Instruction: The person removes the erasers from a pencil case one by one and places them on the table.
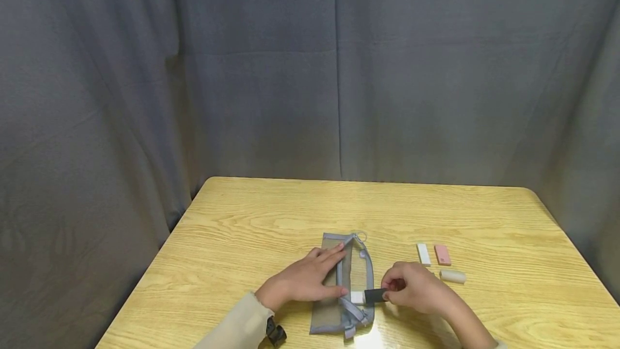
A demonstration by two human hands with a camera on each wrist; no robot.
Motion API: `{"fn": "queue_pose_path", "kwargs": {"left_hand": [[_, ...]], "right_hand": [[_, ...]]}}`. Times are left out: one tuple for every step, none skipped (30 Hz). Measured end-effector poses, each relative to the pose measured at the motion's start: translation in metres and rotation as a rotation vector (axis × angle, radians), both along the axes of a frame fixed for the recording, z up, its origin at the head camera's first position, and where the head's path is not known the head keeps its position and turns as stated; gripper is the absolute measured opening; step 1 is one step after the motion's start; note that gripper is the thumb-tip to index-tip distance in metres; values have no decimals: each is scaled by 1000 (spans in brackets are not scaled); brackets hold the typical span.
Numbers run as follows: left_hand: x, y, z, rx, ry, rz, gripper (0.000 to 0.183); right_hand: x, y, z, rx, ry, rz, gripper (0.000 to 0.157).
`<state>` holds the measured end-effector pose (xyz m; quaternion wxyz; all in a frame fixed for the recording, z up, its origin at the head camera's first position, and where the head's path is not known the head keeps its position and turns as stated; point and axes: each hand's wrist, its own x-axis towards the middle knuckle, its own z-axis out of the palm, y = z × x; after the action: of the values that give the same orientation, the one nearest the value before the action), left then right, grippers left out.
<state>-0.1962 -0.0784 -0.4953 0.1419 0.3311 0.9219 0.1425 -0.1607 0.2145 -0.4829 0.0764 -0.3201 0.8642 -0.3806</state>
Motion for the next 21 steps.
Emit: {"fn": "queue_pose_path", "kwargs": {"left_hand": [[0,0,0,0,-1,-1,87],[0,0,0,0,-2,-2,86],[0,-1,0,0,-3,-2,86],[0,-1,1,1,-5,-3,86],[0,-1,1,1,-6,-4,86],[0,-1,1,1,-7,-6,86],[0,-1,1,2,-9,-6,86],[0,-1,1,3,-10,-6,86],[0,-1,1,4,-11,-5,86],[1,-1,1,5,-12,-4,86],[1,-2,1,5,-14,-3,86],[1,-2,1,7,-15,-1,86],[1,-2,1,7,-15,0,86],[1,-2,1,7,-15,1,86],[1,-2,0,6,-13,1,86],[1,-2,0,5,-12,1,86],[1,-2,0,5,-10,0,86],[1,-2,0,4,-9,-1,86],[0,-2,0,4,-9,-2,86],[0,-2,0,4,-9,-2,86],[0,-2,0,4,-11,-2,86]], "right_hand": [[0,2,0,-10,15,4,8],[0,5,1,-21,24,6,8],[1,7,1,-28,34,5,8],[1,9,1,-36,45,4,8],[1,11,1,-40,58,1,9],[1,14,1,-42,63,-6,9],[1,16,2,-43,68,-11,9],[1,18,2,-42,65,-19,8],[1,20,3,-40,65,-26,8],[1,22,3,-37,62,-32,8],[1,24,4,-38,54,-35,8],[1,25,5,-39,42,-39,7],[1,27,5,-42,38,-41,7],[1,29,5,-44,31,-43,7],[1,31,6,-48,27,-42,7],[1,33,6,-53,24,-43,7],[1,35,6,-53,30,-44,7],[1,37,7,-48,46,-47,8],[1,38,7,-45,51,-52,8],[1,40,8,-36,58,-61,8],[1,42,9,-29,64,-70,9]]}}
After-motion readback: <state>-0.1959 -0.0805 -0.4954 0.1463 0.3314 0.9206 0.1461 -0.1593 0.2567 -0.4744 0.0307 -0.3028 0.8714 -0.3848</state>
